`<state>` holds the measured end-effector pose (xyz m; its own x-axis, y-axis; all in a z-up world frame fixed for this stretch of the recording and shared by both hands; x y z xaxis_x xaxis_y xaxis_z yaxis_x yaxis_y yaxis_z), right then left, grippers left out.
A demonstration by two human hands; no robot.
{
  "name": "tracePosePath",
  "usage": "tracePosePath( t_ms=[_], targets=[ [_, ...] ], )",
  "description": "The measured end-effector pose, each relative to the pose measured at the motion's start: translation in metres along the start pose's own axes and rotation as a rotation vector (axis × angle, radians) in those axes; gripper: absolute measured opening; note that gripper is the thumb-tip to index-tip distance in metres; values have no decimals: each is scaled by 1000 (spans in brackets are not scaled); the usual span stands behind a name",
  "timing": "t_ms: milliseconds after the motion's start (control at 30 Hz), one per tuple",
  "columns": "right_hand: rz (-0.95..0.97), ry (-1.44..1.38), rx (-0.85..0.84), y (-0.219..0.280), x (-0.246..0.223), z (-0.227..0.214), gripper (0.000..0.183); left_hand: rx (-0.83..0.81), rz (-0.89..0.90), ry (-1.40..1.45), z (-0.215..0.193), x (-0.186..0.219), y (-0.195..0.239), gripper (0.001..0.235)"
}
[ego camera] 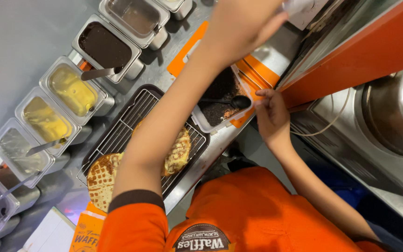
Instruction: The person spreads a dark crumbly topping onto two waffles using a spoon. They then fold the waffles in half and wrap each one in an orange paper sleeve. The person wears disposable gloves during the process.
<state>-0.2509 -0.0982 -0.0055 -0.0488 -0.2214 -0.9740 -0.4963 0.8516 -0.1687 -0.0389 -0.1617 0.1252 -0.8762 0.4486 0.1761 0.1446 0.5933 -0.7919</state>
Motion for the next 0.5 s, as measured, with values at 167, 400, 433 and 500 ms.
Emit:
tracePosePath(
  t_ms=[167, 400, 433, 500],
  targets=[
    [24, 289, -102, -14, -10, 7, 38, -299, 460, -128, 87, -14, 52, 11],
    [-28, 352, -183, -16, 18, 9, 35, -518, 198, -41, 87, -10, 50, 39],
    [-137, 491, -157, -14, 19, 8, 36, -447, 5, 39, 65, -9, 44, 33],
    [16, 224, -152, -1, 17, 2, 39, -322, -315, 134, 6, 1, 47, 34]
  ],
)
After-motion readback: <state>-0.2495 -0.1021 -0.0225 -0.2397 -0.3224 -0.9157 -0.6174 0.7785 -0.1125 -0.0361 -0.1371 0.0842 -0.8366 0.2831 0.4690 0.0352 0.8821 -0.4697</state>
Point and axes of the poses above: each hand's wrist, its own y-axis away from the middle knuckle, its own z-axis out of the palm, x = y × z, the point moved 2 cm from there along -y, towards the middle knuckle, and after that the axes turned 4 degrees about -z, right-handed, at the moved point
